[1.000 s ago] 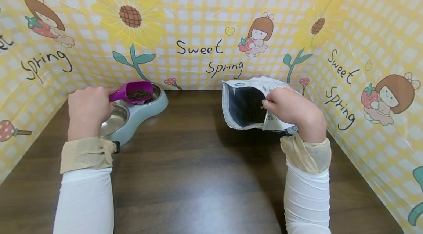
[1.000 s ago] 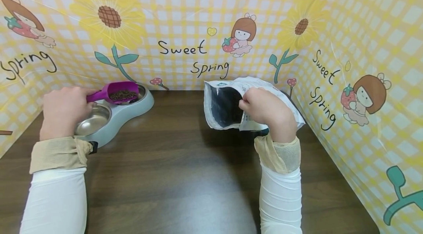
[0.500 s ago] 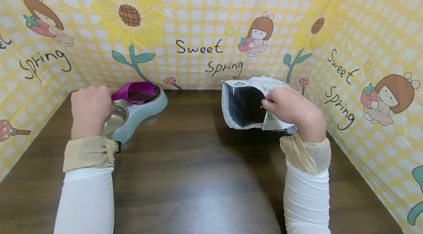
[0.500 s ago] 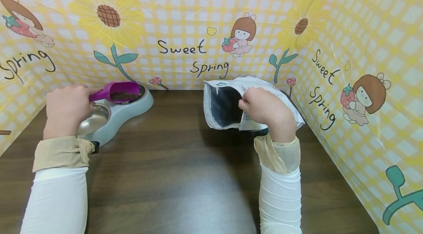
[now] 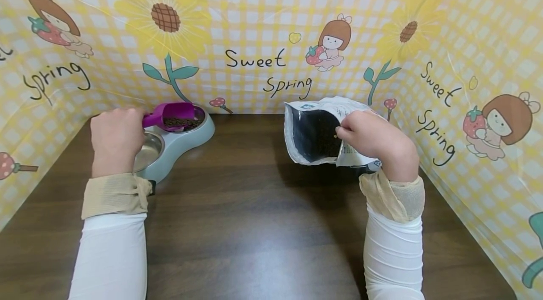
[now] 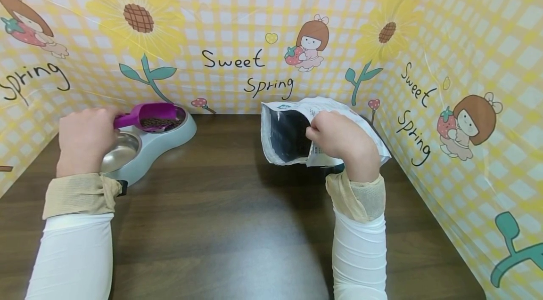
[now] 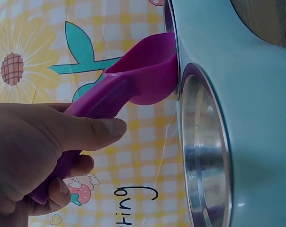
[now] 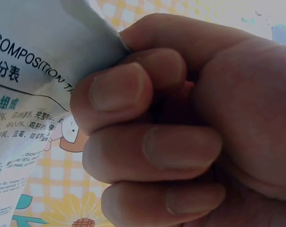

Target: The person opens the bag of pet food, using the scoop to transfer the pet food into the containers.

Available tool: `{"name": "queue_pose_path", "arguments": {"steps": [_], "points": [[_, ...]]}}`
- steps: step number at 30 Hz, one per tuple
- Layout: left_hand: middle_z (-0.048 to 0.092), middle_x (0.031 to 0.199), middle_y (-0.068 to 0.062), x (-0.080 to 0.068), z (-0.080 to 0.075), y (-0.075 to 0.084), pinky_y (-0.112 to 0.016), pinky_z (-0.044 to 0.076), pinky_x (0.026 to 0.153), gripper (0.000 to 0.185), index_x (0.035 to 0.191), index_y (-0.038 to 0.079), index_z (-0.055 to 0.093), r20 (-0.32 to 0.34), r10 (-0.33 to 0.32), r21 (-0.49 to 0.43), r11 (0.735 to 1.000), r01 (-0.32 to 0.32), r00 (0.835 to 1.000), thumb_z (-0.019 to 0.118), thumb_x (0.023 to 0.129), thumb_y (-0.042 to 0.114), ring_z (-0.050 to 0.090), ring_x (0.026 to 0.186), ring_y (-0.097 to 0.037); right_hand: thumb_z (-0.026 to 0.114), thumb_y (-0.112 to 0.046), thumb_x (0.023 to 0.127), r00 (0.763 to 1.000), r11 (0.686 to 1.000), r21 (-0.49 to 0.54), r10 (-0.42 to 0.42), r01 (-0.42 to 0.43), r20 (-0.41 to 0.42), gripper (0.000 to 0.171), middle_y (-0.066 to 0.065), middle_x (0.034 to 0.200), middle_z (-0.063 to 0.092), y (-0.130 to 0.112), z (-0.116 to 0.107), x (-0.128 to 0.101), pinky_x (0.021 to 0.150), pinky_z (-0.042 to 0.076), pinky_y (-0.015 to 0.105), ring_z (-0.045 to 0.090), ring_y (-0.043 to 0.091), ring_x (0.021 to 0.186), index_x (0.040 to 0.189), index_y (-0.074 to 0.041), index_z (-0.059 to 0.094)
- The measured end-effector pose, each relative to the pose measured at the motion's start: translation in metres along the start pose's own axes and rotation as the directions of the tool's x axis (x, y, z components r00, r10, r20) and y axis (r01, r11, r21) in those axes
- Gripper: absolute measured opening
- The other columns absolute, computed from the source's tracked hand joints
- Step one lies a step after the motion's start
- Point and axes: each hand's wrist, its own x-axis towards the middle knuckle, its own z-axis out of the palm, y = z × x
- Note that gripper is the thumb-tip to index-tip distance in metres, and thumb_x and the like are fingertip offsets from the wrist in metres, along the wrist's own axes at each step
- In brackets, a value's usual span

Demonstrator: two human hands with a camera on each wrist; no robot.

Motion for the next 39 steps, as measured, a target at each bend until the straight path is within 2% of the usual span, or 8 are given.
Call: {"name": "queue_pose_path", "arguments": {"steps": [4, 10, 14, 20, 24, 30, 39], "points": [[0.072, 0.086, -0.03, 0.0, 0.001, 0.002, -0.066, 0.044, 0.055, 0.031, 0.11, 0.012, 0.079, -0.033, -0.003, -0.002, 1.0, 0.003, 0.999, 0.057, 0.093, -0.004, 0.064, 0.075, -0.059, 0.053, -0.018, 0.11, 1.0, 1.0, -0.001, 0.001, -0.001, 0.004, 0.053, -0.006, 0.058, 0.034, 0.0, 0.0, 0.0, 0.064, 0.038, 0.032, 0.04, 0.015, 0.056, 0.058, -0.018, 0.043], [0.07, 0.075, -0.028, 0.002, 0.002, 0.003, -0.066, 0.045, 0.054, 0.027, 0.096, 0.012, 0.08, -0.084, 0.007, 0.016, 1.0, -0.005, 0.996, 0.058, 0.092, -0.003, 0.064, 0.072, -0.056, 0.053, -0.019, 0.11, 1.0, 1.0, -0.002, 0.003, -0.003, 0.002, 0.054, -0.006, 0.057, 0.033, 0.001, 0.0, 0.001, 0.064, 0.037, 0.033, 0.039, 0.015, 0.055, 0.058, -0.018, 0.043], [0.069, 0.074, -0.028, 0.003, 0.001, 0.005, -0.066, 0.045, 0.055, 0.021, 0.09, 0.007, 0.077, -0.072, 0.009, 0.016, 1.0, -0.007, 0.997, 0.058, 0.091, -0.004, 0.063, 0.071, -0.055, 0.053, -0.019, 0.11, 1.0, 1.0, 0.004, 0.005, -0.005, -0.002, 0.054, -0.006, 0.057, 0.032, 0.0, 0.0, 0.0, 0.063, 0.037, 0.032, 0.038, 0.015, 0.055, 0.057, -0.018, 0.042], [0.068, 0.076, -0.03, 0.003, 0.002, 0.006, -0.066, 0.045, 0.056, 0.017, 0.093, 0.0, 0.074, -0.042, 0.0, 0.023, 1.0, 0.001, 0.999, 0.06, 0.088, -0.007, 0.062, 0.072, -0.055, 0.053, -0.017, 0.11, 1.0, 1.0, 0.006, 0.001, -0.001, -0.002, 0.054, -0.007, 0.056, 0.032, 0.0, 0.0, -0.001, 0.064, 0.038, 0.032, 0.038, 0.014, 0.054, 0.057, -0.019, 0.042], [0.07, 0.08, -0.029, 0.002, 0.002, 0.006, -0.067, 0.045, 0.057, 0.02, 0.096, 0.002, 0.075, -0.087, 0.001, 0.015, 1.0, 0.001, 0.996, 0.059, 0.087, -0.008, 0.062, 0.075, -0.056, 0.052, -0.017, 0.11, 1.0, 1.0, 0.001, -0.002, 0.002, 0.0, 0.054, -0.006, 0.057, 0.031, 0.0, -0.002, -0.001, 0.064, 0.038, 0.032, 0.036, 0.014, 0.054, 0.057, -0.019, 0.04], [0.074, 0.089, -0.029, 0.001, 0.004, 0.007, -0.071, 0.045, 0.06, 0.022, 0.092, 0.0, 0.074, -0.203, 0.017, -0.019, 1.0, -0.021, 0.979, 0.056, 0.085, -0.012, 0.063, 0.081, -0.056, 0.054, -0.019, 0.11, 1.0, 1.0, -0.009, -0.001, 0.001, 0.001, 0.053, -0.006, 0.056, 0.035, 0.001, -0.001, 0.0, 0.064, 0.039, 0.032, 0.041, 0.015, 0.054, 0.058, -0.018, 0.046], [0.079, 0.115, -0.022, 0.001, 0.003, 0.014, -0.076, 0.05, 0.068, 0.032, 0.11, 0.005, 0.08, -0.216, 0.014, -0.019, 1.0, -0.019, 0.976, 0.057, 0.092, -0.008, 0.065, 0.1, -0.052, 0.055, -0.02, 0.11, 1.0, 1.0, -0.014, -0.001, 0.001, -0.001, 0.052, -0.007, 0.056, 0.036, 0.002, 0.0, 0.0, 0.063, 0.039, 0.032, 0.043, 0.015, 0.054, 0.059, -0.017, 0.048]]}}
